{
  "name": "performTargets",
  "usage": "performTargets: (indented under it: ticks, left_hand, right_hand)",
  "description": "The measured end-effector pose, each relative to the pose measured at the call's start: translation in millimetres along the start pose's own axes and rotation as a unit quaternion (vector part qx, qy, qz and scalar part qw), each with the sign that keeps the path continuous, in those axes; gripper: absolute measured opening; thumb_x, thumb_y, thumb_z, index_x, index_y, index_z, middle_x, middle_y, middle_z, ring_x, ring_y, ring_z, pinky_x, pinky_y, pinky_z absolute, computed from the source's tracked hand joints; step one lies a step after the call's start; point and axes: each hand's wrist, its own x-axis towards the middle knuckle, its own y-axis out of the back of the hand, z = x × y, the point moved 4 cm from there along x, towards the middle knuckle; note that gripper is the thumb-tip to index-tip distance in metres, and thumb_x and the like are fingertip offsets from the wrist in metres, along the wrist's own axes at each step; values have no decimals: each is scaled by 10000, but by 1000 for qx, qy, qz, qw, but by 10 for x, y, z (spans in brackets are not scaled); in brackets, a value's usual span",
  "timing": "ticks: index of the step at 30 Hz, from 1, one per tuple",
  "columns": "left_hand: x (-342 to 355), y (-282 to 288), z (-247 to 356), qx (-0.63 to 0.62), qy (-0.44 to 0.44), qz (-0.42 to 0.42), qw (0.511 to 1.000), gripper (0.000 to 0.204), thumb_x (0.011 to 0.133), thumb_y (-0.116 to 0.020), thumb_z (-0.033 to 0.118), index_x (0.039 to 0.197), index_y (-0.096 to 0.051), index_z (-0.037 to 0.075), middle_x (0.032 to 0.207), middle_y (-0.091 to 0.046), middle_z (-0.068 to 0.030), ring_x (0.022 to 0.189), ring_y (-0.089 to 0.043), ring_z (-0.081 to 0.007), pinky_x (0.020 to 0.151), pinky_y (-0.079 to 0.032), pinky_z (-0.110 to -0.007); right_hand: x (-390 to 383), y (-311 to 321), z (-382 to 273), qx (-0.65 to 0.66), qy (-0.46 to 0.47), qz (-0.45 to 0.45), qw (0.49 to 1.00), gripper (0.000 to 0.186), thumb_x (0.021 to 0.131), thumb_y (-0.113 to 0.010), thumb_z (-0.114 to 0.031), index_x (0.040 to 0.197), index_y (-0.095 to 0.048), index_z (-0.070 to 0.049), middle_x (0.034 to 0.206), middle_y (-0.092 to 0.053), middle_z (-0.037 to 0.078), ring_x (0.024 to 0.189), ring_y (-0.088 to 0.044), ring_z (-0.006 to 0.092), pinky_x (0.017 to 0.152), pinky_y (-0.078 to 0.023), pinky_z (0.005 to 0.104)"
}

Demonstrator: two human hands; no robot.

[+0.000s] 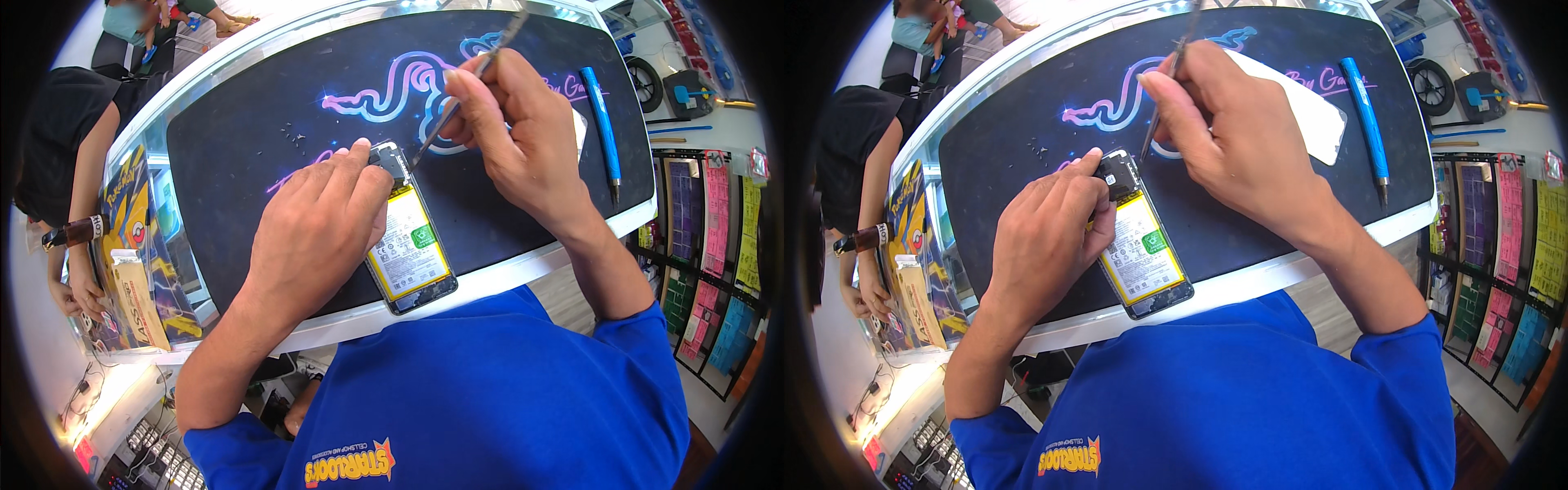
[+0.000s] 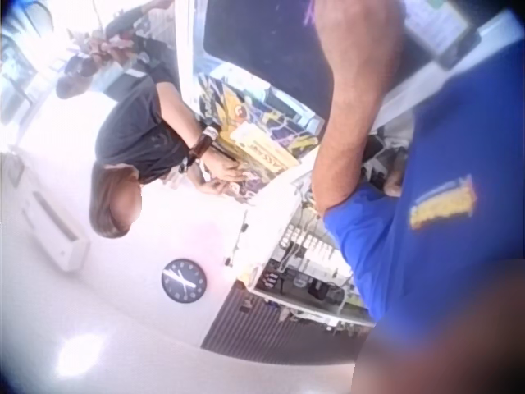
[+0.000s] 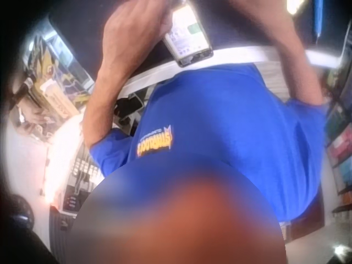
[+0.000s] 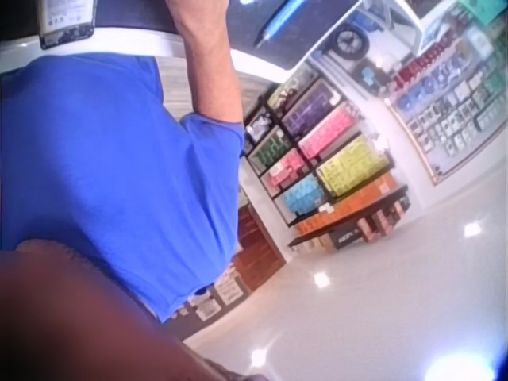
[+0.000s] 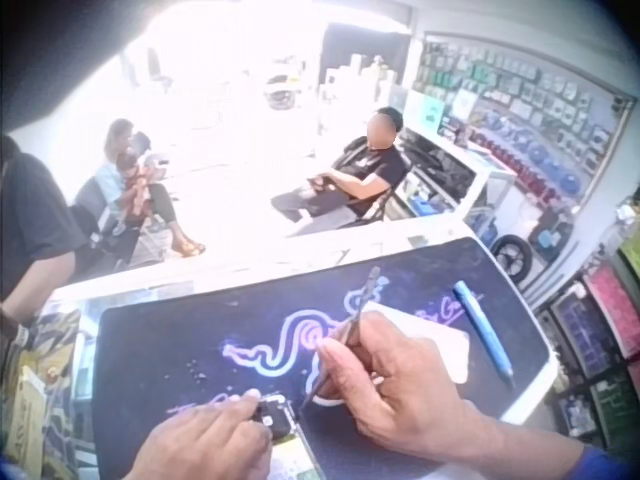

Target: The person holds a disassembled smartphone and repeatedly opens and closes the back cover while inspecting the internal battery and connectors. They use a metal prying tool to work on the upper edge of the device, then continue to manipulate the back cover and internal components.

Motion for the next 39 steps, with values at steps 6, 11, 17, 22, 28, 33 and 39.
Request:
performTargets:
  ticks: [6, 11, 17, 22, 28, 33, 39]
  left_hand:
    - [-20, 5, -4, 9, -1, 11, 1000, 243, 952, -807, 143, 1095, -630, 57, 1320, -775, -196, 1137, -795, -308, 999, -627, -407]
    - [2, -5, 2, 6, 6, 1, 1000, 222, 952, -808, 141, 1073, -638, 63, 1333, -771, -184, 1143, -790, -299, 994, -624, -395]
    - [14, 28, 33, 0, 22, 30, 999, 259, 878, -850, 61, 985, -615, 89, 1323, -801, -169, 1092, -810, -310, 978, -639, -424]
    - [17, 32, 27, 6, 13, 25, 1000, 249, 892, -844, 69, 988, -615, 77, 1325, -794, -168, 1124, -805, -311, 987, -637, -434]
    - [24, 47, 17, 1, 7, 28, 1000, 244, 891, -841, 66, 994, -620, 64, 1315, -790, -170, 1112, -802, -316, 971, -636, -425]
    - [-4, 15, 4, 10, 5, 19, 1000, 228, 917, -824, 97, 1023, -625, 60, 1304, -788, -185, 1117, -796, -319, 979, -631, -414]
    - [-23, -12, -11, 16, -6, 1, 1000, 231, 967, -789, 167, 1097, -633, 57, 1334, -763, -215, 1169, -781, -319, 1015, -617, -412]
  right_hand:
    - [45, 187, 125, 238, -33, 10, 971, 297, 1194, -599, -248, 1369, -714, -38, 917, -760, 72, 713, -690, 93, 701, -560, 240]
    - [-24, 369, -34, 290, -171, -86, 938, 564, 1180, -570, -245, 1679, -412, -37, 995, -774, 126, 559, -622, 146, 529, -520, 258]
    - [-335, 193, 211, 604, -189, -163, 757, 269, 1202, -478, -147, 1468, -471, -104, 941, -737, 261, 388, -489, 128, 423, -386, 233]
    - [-396, 177, 232, 675, -146, -198, 695, 278, 1177, -402, -153, 1415, -504, -53, 981, -738, 352, 492, -626, 230, 531, -505, 285]
    - [-338, 150, 257, 657, -99, -182, 725, 457, 1138, -443, -232, 1454, -542, 83, 1359, -686, 422, 1225, -750, 463, 1057, -613, 458]
    - [-352, 111, 272, 439, -106, -200, 870, 497, 1234, -469, -365, 1311, -709, 63, 1169, -759, 192, 1069, -748, 198, 880, -620, 309]
    - [-435, -102, 249, 206, -176, -131, 954, 385, 1210, -571, -290, 1230, -766, 42, 1057, -753, 100, 945, -723, 140, 824, -603, 291]
